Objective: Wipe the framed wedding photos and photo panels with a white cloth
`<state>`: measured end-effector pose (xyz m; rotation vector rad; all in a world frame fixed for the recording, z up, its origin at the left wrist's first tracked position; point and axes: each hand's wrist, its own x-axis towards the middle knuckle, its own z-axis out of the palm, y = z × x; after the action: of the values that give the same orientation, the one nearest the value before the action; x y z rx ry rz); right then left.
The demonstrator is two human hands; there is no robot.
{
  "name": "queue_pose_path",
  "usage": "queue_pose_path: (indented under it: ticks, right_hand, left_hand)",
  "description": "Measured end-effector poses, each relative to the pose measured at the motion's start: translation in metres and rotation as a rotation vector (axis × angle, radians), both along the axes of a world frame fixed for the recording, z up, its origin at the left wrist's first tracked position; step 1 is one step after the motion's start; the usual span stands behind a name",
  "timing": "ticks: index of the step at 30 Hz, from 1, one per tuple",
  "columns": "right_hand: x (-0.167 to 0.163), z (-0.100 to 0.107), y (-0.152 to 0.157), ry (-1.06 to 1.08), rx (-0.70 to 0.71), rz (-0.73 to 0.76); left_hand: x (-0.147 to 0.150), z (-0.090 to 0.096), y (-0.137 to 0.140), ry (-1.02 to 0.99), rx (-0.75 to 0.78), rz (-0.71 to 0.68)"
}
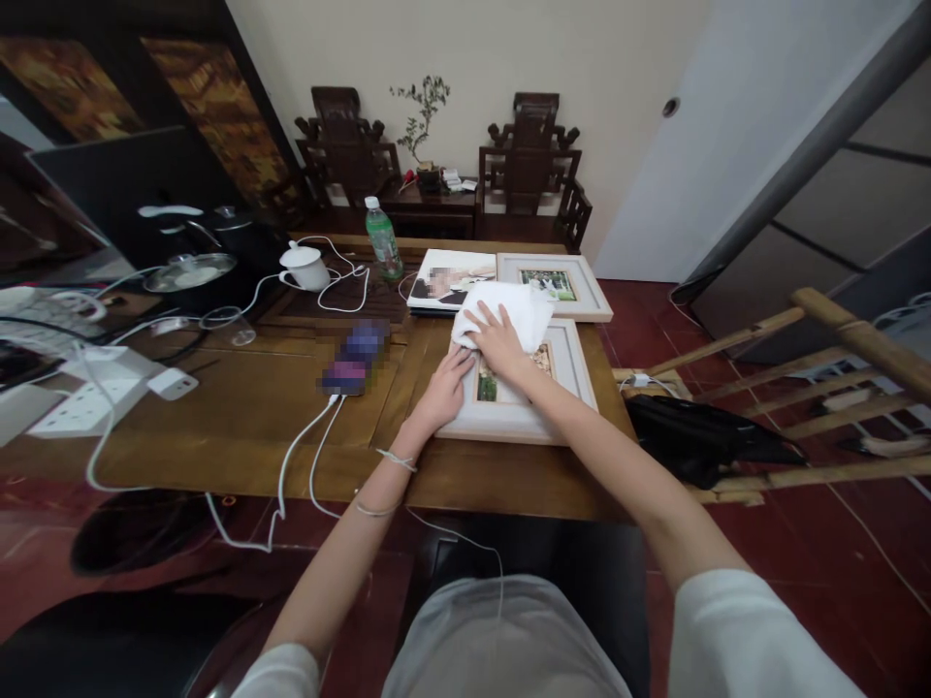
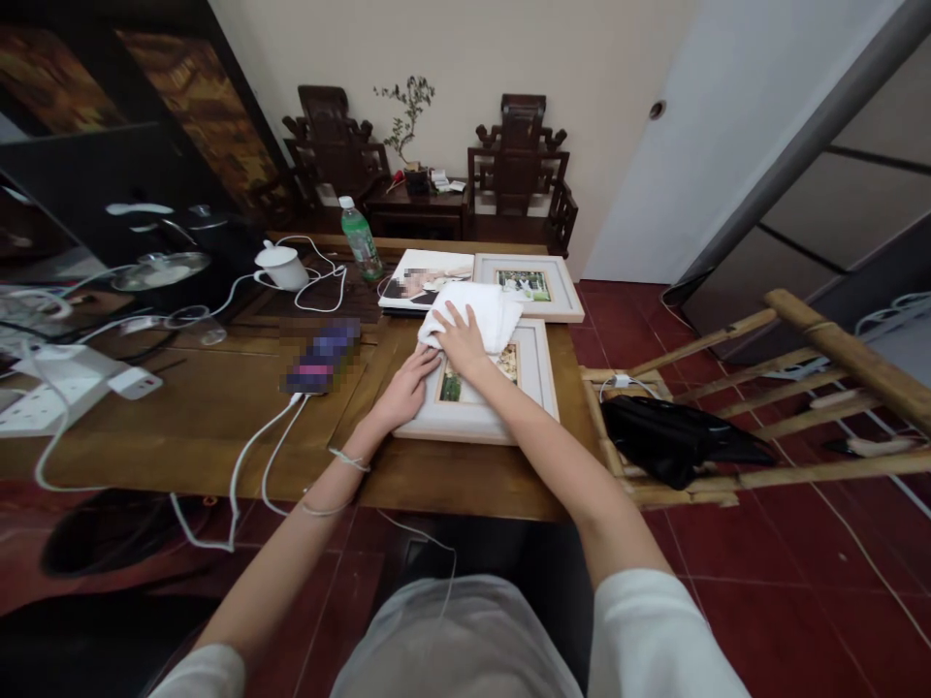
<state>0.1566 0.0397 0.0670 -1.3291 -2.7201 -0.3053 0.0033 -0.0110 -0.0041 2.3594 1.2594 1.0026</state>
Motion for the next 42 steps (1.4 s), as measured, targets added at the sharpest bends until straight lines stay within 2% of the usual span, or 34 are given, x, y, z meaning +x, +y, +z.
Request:
queue_pose_path:
  ticks: [4, 14, 17, 22, 25, 28, 32, 39, 42]
  right_hand:
    - [0.015, -0.002, 0.008, -0.044, 0.004, -0.076]
    - [0.125, 0.018, -0.015, -0.182, -0.006, -0.323]
    - [0.134, 0.019, -0.043, -0.230, -0.035, -0.274]
    - [0.133, 0.021, -0.109, -0.222, -0.100, -0.229]
    - [0.131, 0.029, -0.140, -0.169, -0.205, -0.180]
    - [0.124, 0.034, -0.153, -0.077, -0.330, -0.057]
    - [0.110, 0.030, -0.139, -0.003, -0.327, 0.054]
    - [0.105, 0.021, -0.049, -0.010, 0.007, -0.054]
    - [0.101, 0.011, -0.025, -0.075, 0.004, -0.091]
  left_hand:
    - [-0.001, -0.003, 0.000, -0.007, 0.008, -0.022]
    - [0.000, -0.007, 0.003, -0.069, 0.003, -0.006]
    - [0.000, -0.007, 0.001, -0.074, 0.009, -0.001]
    - [0.000, -0.002, -0.002, -0.091, 0.001, -0.020]
    - [0.000, 0.001, -0.003, -0.083, -0.008, -0.044]
    - [-0.001, 0.002, -0.004, -0.078, -0.007, -0.045]
    - [0.000, 0.003, -0.004, -0.072, -0.015, -0.042]
    - [0.000, 0.008, -0.006, -0.093, -0.013, -0.048]
    - [-0.001, 0.011, -0.007, -0.090, -0.009, -0.054]
